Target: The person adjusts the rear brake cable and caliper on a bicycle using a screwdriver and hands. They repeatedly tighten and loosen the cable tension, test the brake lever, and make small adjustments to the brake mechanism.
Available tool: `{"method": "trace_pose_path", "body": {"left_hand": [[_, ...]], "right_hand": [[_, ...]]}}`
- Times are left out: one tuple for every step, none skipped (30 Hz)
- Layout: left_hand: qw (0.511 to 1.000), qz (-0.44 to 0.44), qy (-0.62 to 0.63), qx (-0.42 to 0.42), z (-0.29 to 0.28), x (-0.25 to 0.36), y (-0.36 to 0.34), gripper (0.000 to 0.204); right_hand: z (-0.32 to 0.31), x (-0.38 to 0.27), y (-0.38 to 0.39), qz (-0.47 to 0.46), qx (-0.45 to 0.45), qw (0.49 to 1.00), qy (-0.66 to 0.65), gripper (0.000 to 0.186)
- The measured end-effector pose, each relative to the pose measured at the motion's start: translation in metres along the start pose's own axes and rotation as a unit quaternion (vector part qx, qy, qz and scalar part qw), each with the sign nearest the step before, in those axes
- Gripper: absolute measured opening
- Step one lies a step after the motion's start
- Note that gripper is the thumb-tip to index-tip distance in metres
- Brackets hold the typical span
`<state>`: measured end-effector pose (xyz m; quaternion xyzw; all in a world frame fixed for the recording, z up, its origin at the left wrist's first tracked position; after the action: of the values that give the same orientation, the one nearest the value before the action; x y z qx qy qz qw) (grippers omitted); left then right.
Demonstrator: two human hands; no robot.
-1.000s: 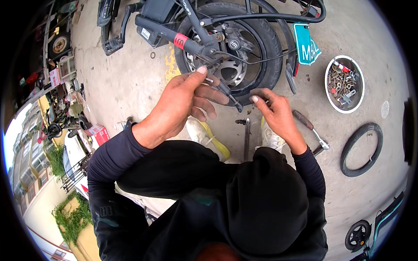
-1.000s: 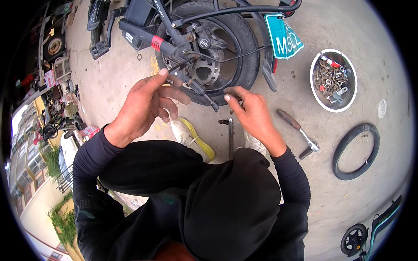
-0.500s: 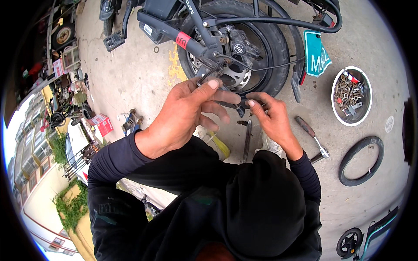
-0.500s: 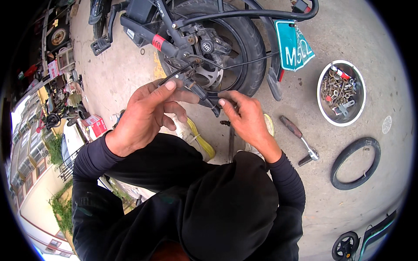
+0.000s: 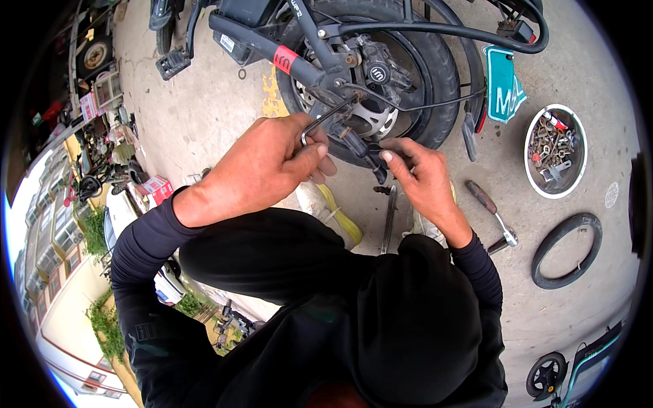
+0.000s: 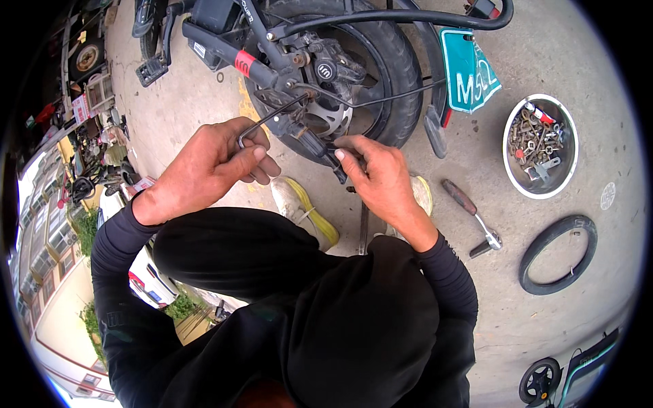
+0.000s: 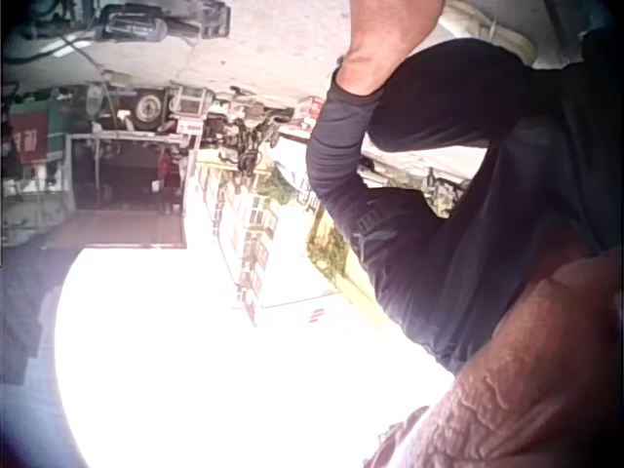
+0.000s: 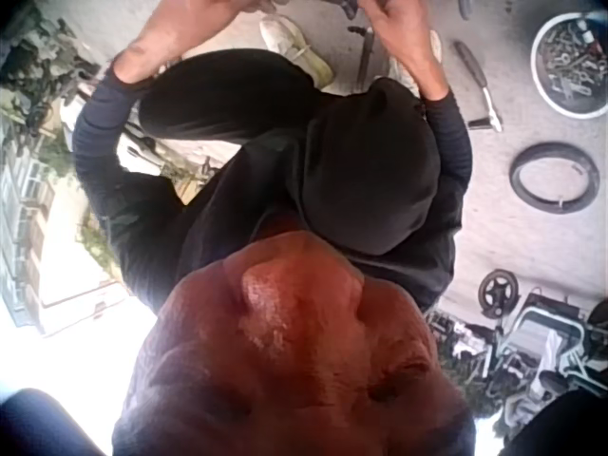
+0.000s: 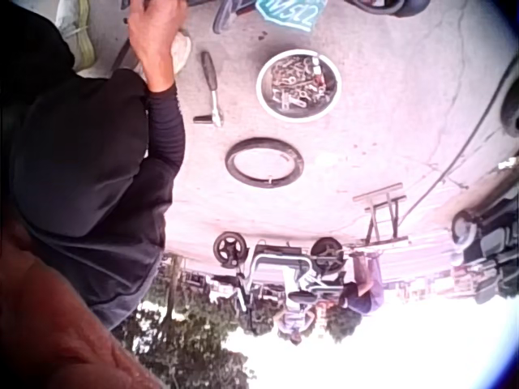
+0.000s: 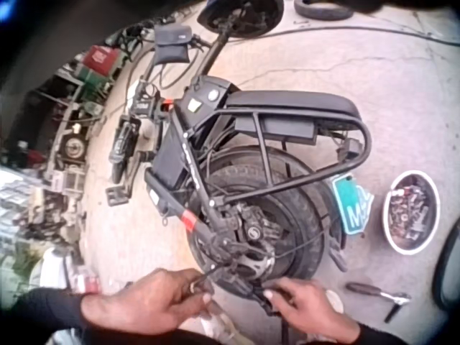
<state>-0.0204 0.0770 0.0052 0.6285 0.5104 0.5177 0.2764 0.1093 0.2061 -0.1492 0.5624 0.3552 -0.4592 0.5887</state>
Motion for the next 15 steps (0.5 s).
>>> {"method": "trace_pose_path", "body": {"left_hand": [[1.000, -0.002, -0.021, -0.003, -0.001, 0.000, 0.000, 0.021], [1.000, 0.001, -0.025, -0.004, -0.002, 0.000, 0.000, 0.020], [1.000, 0.004, -0.028, -0.006, -0.002, -0.001, 0.001, 0.019], [0.999, 0.009, -0.030, -0.002, -0.003, -0.001, 0.001, 0.018], [0.999, 0.015, -0.043, -0.001, -0.004, 0.001, -0.001, 0.018], [0.998, 0.018, -0.055, -0.001, -0.006, 0.001, -0.001, 0.017], [0.998, 0.020, -0.063, -0.007, -0.004, -0.001, 0.000, 0.017], [0.997, 0.037, -0.074, 0.004, -0.004, -0.002, 0.002, 0.017], [0.995, 0.055, -0.086, 0.018, -0.006, -0.002, 0.002, 0.016], [0.992, 0.071, -0.100, 0.037, -0.008, -0.002, 0.001, 0.016], [0.990, 0.081, -0.109, 0.037, -0.009, -0.001, -0.001, 0.018], [0.988, 0.089, -0.121, 0.036, -0.009, 0.001, -0.003, 0.019], [0.986, 0.098, -0.132, 0.036, -0.009, 0.003, -0.002, 0.021], [0.991, 0.081, -0.101, 0.026, -0.007, 0.000, -0.001, 0.025], [0.995, 0.069, -0.070, 0.016, -0.005, -0.001, -0.002, 0.029]], "right_hand": [[0.001, 0.003, 0.002, 0.011, 0.005, 1.000, 0.006, 0.021], [0.001, 0.022, 0.010, 0.059, -0.009, 0.998, -0.004, 0.024], [0.000, 0.052, 0.026, 0.109, -0.024, 0.994, -0.014, 0.028], [0.002, 0.076, 0.036, 0.154, -0.040, 0.987, -0.021, 0.032], [0.008, 0.092, 0.042, 0.222, -0.054, 0.969, -0.094, 0.037], [0.018, 0.107, 0.052, 0.290, -0.067, 0.940, -0.168, 0.043], [0.029, 0.118, 0.066, 0.359, -0.079, 0.898, -0.241, 0.048], [0.039, 0.123, 0.060, 0.349, -0.087, 0.901, -0.242, 0.057], [0.048, 0.127, 0.050, 0.350, -0.105, 0.903, -0.224, 0.056], [0.059, 0.129, 0.036, 0.350, -0.126, 0.906, -0.205, 0.054], [0.072, 0.133, 0.028, 0.350, -0.145, 0.906, -0.190, 0.052], [0.087, 0.142, 0.024, 0.337, -0.112, 0.900, -0.253, 0.049], [0.101, 0.153, 0.020, 0.321, -0.078, 0.890, -0.315, 0.047], [0.105, 0.158, 0.017, 0.303, -0.044, 0.876, -0.374, 0.044], [0.095, 0.159, 0.014, 0.293, -0.031, 0.884, -0.363, 0.041]]}}
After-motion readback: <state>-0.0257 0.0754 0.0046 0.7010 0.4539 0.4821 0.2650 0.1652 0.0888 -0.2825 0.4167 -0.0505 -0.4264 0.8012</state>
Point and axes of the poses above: each hand's wrist, its own y-axis away from the middle knuckle, its own z-axis out of the palm, x = y × z, the point moved 6 cm from there along -y, towards the middle knuckle, and after that the axes turned 3 degrees about -y, right-handed, at the moved point
